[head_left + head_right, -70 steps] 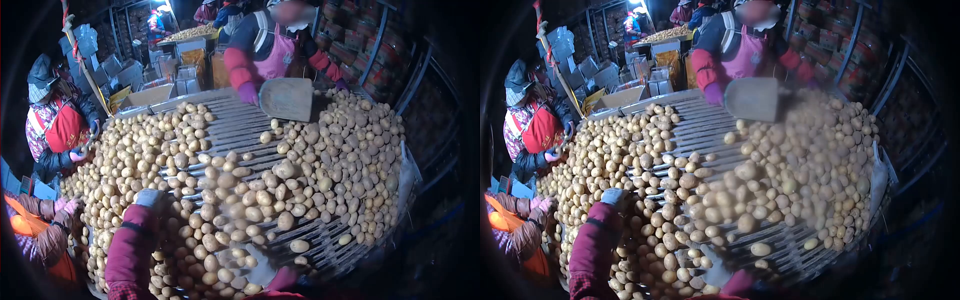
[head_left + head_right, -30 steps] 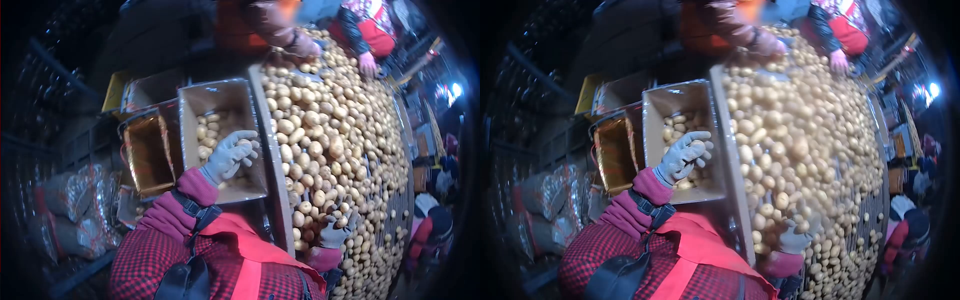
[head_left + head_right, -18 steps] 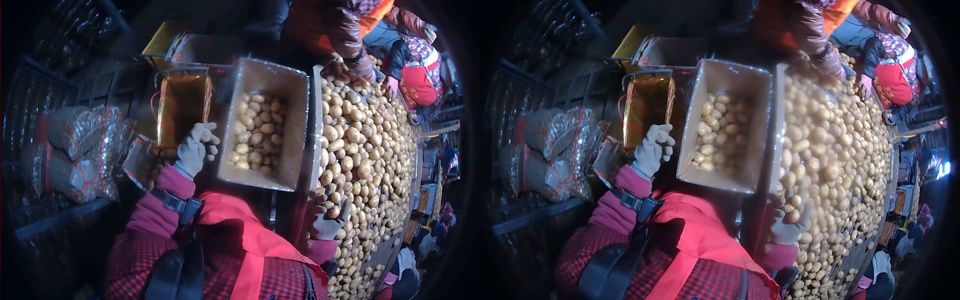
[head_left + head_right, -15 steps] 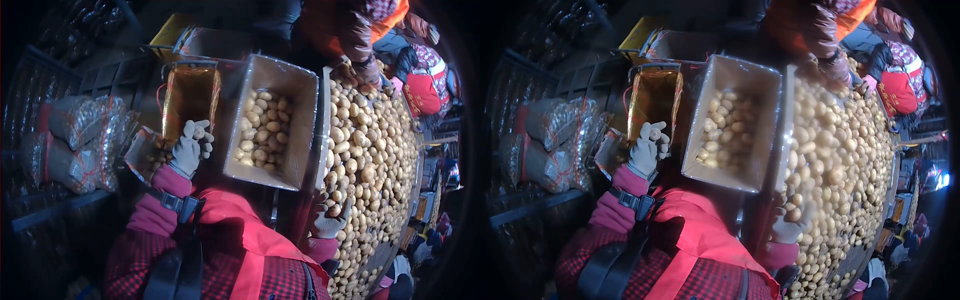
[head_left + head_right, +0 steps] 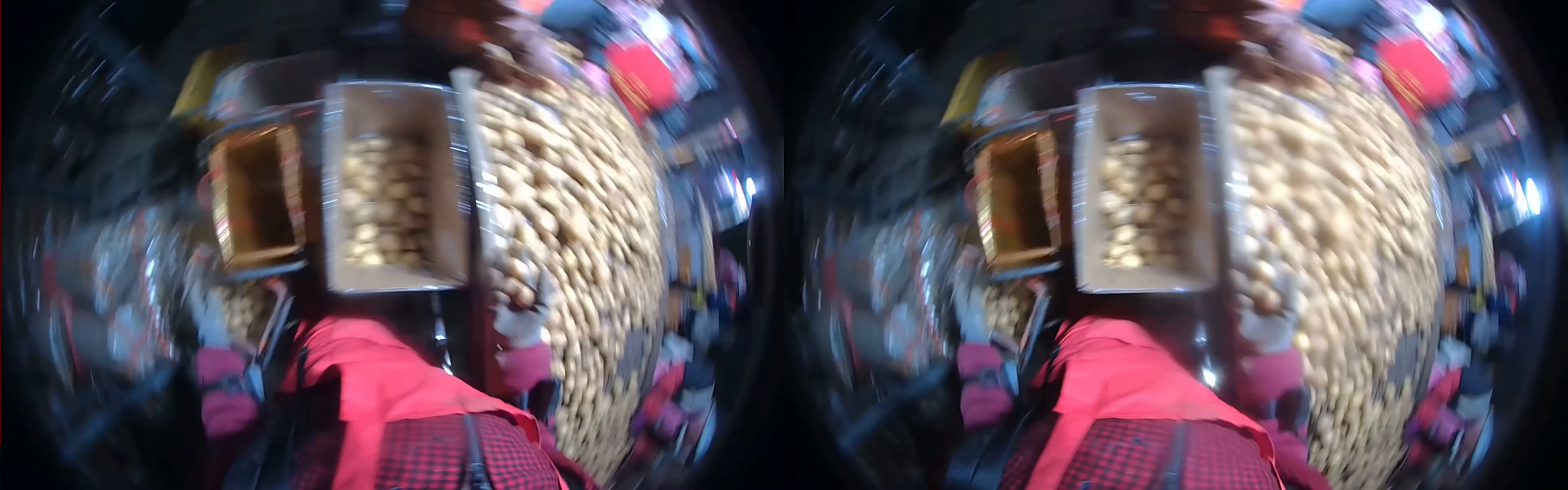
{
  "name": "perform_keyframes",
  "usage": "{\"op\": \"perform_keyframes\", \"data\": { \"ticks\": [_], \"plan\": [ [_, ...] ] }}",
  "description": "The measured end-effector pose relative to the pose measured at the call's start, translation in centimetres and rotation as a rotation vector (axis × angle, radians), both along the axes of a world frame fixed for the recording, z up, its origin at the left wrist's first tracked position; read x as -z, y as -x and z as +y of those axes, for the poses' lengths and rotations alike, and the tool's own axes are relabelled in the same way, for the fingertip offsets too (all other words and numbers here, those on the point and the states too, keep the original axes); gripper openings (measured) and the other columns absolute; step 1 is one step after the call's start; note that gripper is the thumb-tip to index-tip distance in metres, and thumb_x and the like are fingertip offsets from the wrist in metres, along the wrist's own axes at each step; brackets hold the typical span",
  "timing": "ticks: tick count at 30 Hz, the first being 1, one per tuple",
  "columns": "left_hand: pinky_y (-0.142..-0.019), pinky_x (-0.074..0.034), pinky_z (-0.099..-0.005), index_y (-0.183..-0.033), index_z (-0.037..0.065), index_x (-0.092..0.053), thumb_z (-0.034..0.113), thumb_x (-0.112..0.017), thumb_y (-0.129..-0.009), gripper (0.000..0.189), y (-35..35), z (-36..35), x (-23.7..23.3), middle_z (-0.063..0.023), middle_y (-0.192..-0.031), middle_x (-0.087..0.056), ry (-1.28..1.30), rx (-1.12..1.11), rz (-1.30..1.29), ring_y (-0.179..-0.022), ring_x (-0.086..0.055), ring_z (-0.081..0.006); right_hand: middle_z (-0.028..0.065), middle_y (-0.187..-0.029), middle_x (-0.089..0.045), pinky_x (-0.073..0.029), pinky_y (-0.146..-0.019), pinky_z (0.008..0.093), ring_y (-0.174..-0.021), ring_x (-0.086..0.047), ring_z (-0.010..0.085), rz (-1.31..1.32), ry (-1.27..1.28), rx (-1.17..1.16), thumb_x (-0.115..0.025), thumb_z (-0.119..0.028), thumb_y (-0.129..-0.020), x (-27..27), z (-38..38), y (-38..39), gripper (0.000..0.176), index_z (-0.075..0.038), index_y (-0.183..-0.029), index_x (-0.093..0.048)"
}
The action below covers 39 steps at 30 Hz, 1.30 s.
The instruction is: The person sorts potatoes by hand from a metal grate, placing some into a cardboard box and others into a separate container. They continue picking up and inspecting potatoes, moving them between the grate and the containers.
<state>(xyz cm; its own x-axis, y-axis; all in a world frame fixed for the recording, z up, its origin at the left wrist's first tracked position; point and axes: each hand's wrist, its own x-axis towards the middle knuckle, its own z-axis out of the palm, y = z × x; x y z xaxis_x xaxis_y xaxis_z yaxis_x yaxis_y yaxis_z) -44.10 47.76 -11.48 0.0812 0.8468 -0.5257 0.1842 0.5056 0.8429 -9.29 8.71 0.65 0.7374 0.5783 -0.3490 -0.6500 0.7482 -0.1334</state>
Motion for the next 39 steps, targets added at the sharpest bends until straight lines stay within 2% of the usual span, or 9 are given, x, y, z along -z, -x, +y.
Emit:
{"op": "perform_keyframes", "data": {
  "ticks": [3,6,9,12,15,23,27,28,39],
  "plan": [
    [-0.100,-0.053,-0.0440,-0.156,0.006,-0.037,0.021,-0.053,-0.106,0.055,-0.1,4.3,6.9,-0.0185,-0.140,-0.057,-0.946,0.489,0.471,-0.120,-0.062,-0.0332,0.0121,-0.130,-0.061,-0.048,-0.065,0.0271,-0.087,-0.060,0.0194,-0.154,0.534,-0.012,-0.047,-0.032,-0.106,-2.8,0.1,0.8,0.051,-0.016,-0.155,-0.044],
    [-0.118,-0.036,-0.0403,-0.153,-0.003,-0.040,0.018,-0.054,-0.105,0.054,-11.2,2.4,1.6,-0.0179,-0.155,-0.045,-0.886,0.581,0.231,-0.139,-0.048,-0.0301,0.0101,-0.134,-0.059,-0.043,-0.062,0.0177,-0.089,-0.063,0.0143,-0.373,0.678,-0.043,-0.041,-0.006,-0.107,-2.7,-2.2,3.1,0.047,-0.013,-0.154,-0.046],
    [-0.117,-0.037,-0.0421,-0.146,-0.003,-0.049,0.018,-0.058,-0.103,0.049,-22.5,-3.1,-5.7,-0.0197,-0.148,-0.053,-1.166,0.920,0.163,-0.136,-0.052,-0.0322,0.0103,-0.134,-0.059,-0.043,-0.064,0.0170,-0.092,-0.064,0.0135,-0.372,0.485,-0.002,-0.045,0.005,-0.100,-1.7,-5.4,5.5,0.057,-0.013,-0.153,-0.045],
    [-0.115,-0.039,-0.0437,-0.142,-0.002,-0.055,0.016,-0.060,-0.100,0.045,-30.9,-9.8,-8.6,-0.0194,-0.142,-0.058,-1.331,1.278,-0.160,-0.133,-0.054,-0.0342,0.0122,-0.137,-0.059,-0.048,-0.070,0.0210,-0.099,-0.066,0.0175,-0.763,0.826,0.264,-0.048,-0.007,-0.104,-0.3,-7.9,8.6,0.050,-0.014,-0.153,-0.045],
    [-0.112,-0.041,-0.0475,-0.139,0.002,-0.059,0.015,-0.066,-0.095,0.046,-36.3,-18.7,-11.9,-0.0198,-0.139,-0.060,-1.469,1.741,-0.486,-0.130,-0.056,-0.0372,0.0157,-0.137,-0.061,-0.053,-0.072,0.0315,-0.102,-0.068,0.0256,-0.090,0.247,0.435,-0.057,-0.038,-0.103,-0.2,-13.4,11.3,0.056,-0.017,-0.153,-0.046],
    [-0.110,-0.038,-0.0519,-0.138,0.015,-0.054,0.024,-0.071,-0.080,0.061,-34.9,-40.6,-13.3,-0.0117,-0.139,-0.053,-1.628,2.693,-1.323,-0.130,-0.050,-0.0305,0.0077,-0.131,-0.060,-0.048,-0.060,0.0287,-0.094,-0.062,0.0189,0.078,0.759,1.136,-0.043,-0.054,-0.104,-1.5,-18.1,20.5,0.060,-0.017,-0.152,-0.046],
    [-0.107,-0.034,-0.0561,-0.131,0.015,-0.056,0.035,-0.073,-0.082,0.055,-36.2,-44.1,-11.0,-0.0092,-0.127,-0.055,-1.416,2.748,-1.565,-0.129,-0.049,-0.0306,0.0098,-0.137,-0.059,-0.056,-0.070,0.0294,-0.100,-0.066,0.0219,0.071,0.646,1.269,-0.046,-0.053,-0.105,-1.5,-17.9,23.9,0.057,-0.018,-0.150,-0.047],
    [-0.111,-0.030,-0.0608,-0.138,0.021,-0.054,0.031,-0.070,-0.086,0.055,-37.0,-43.7,-10.8,-0.0070,-0.148,-0.049,-1.470,2.853,-1.413,-0.141,-0.044,-0.0293,0.0100,-0.138,-0.059,-0.055,-0.070,0.0288,-0.100,-0.066,0.0217,0.116,0.632,1.297,-0.046,-0.053,-0.105,-1.2,-17.9,24.2,0.057,-0.019,-0.151,-0.047],
    [-0.110,-0.033,-0.0559,-0.122,0.021,-0.066,0.022,-0.072,-0.081,0.042,-47.5,-35.0,-11.6,-0.0088,-0.131,-0.060,-1.810,2.439,-0.905,-0.128,-0.053,-0.0302,0.0116,-0.142,-0.055,-0.055,-0.087,0.0355,-0.104,-0.062,0.0216,0.149,0.615,1.301,-0.044,-0.053,-0.106,0.8,-19.4,23.7,0.058,-0.022,-0.154,-0.045]
  ]
}}
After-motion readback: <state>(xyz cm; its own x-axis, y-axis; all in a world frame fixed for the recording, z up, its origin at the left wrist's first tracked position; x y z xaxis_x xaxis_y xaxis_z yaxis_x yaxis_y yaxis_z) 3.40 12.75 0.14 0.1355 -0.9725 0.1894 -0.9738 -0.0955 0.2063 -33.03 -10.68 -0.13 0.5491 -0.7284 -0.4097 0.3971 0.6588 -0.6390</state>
